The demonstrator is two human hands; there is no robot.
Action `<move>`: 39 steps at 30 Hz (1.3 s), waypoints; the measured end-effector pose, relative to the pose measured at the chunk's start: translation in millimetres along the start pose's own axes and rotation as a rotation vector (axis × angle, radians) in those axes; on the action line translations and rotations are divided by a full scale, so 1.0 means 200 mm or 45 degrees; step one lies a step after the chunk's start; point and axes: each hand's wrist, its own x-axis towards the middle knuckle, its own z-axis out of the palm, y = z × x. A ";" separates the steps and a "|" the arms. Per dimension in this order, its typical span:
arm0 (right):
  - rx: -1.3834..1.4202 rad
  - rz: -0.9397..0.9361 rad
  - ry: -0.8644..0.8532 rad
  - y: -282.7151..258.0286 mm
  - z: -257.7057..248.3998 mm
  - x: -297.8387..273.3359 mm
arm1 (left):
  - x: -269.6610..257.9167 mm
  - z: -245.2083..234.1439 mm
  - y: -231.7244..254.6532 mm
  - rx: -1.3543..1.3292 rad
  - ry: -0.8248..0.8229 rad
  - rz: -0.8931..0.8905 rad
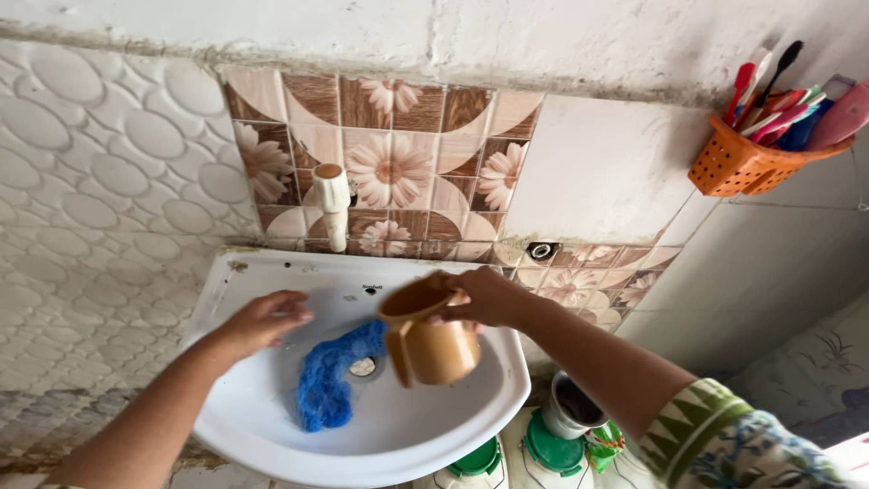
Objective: The person cleans a white bathroom sink using a blue scrubber and a brown mug. They repeatedly scoop water from a green basin, pour it over the scrubber and sink, and wipe the sink surfaces. The person also rinses the scrubber and mug during the process.
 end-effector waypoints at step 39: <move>-0.900 0.120 -0.012 -0.97 0.35 -0.13 | 0.30 -0.07 -0.35 0.465 0.148 -0.161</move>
